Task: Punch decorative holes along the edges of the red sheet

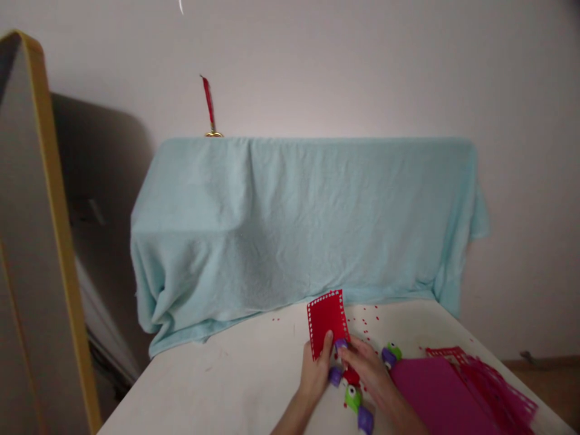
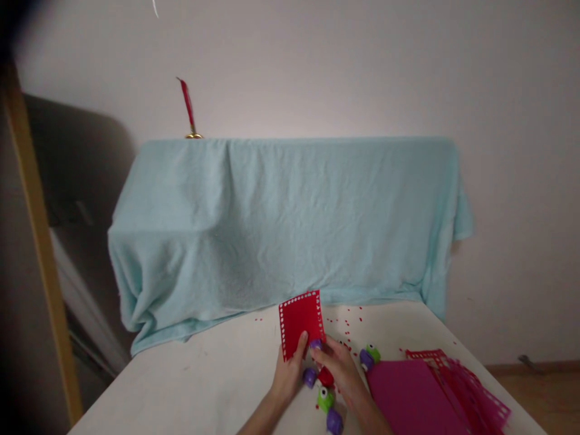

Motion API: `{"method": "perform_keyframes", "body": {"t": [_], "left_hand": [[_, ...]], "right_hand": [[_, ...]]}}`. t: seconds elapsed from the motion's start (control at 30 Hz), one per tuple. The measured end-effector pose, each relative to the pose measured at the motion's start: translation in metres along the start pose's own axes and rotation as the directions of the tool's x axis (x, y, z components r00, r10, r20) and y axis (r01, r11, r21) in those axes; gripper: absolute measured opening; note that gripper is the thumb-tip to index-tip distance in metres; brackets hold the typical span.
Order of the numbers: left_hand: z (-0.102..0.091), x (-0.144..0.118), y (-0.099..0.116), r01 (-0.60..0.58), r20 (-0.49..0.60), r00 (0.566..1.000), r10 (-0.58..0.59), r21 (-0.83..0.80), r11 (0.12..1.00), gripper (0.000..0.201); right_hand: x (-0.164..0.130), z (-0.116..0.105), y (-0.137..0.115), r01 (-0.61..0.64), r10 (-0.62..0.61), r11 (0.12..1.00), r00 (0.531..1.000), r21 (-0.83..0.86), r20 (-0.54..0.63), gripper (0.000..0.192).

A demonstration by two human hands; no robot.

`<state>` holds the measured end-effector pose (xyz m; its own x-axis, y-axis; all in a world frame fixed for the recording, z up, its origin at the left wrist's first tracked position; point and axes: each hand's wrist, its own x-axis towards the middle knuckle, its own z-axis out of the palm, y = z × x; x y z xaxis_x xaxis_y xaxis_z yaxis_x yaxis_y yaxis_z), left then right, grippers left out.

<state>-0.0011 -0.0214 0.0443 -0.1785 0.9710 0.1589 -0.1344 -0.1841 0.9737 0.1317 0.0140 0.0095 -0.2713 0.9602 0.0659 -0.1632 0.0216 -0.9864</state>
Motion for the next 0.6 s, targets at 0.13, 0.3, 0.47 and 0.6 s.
{"method": "perform_keyframes", "body": {"t": [0.13, 0.3, 0.47, 0.6], "left_hand": [[-0.003, -0.002, 0.002, -0.018, -0.003, 1.0, 0.018, 0.038, 0.999, 0.051], [-0.004, 0.0, -0.001, -0.036, 0.009, 0.999, 0.035, 0.063, 0.997, 0.047], [0.0, 0.001, -0.002, -0.045, -0.002, 0.999, 0.045, 0.044, 0.998, 0.047], [0.001, 0.0, 0.005, -0.025, -0.016, 1.0, 0.026, 0.076, 0.997, 0.052]], "right_hand": [[0.001, 0.0, 0.004, -0.018, 0.018, 1.0, 0.999, -0.009, 0.036, 0.031], [0.002, 0.001, 0.01, -0.001, 0.002, 1.0, 1.0, -0.006, 0.009, 0.03], [0.004, 0.001, 0.013, 0.009, -0.009, 1.0, 1.0, 0.019, -0.01, 0.031], [0.003, 0.003, 0.009, 0.029, -0.029, 1.0, 1.0, 0.012, -0.004, 0.032]]}}
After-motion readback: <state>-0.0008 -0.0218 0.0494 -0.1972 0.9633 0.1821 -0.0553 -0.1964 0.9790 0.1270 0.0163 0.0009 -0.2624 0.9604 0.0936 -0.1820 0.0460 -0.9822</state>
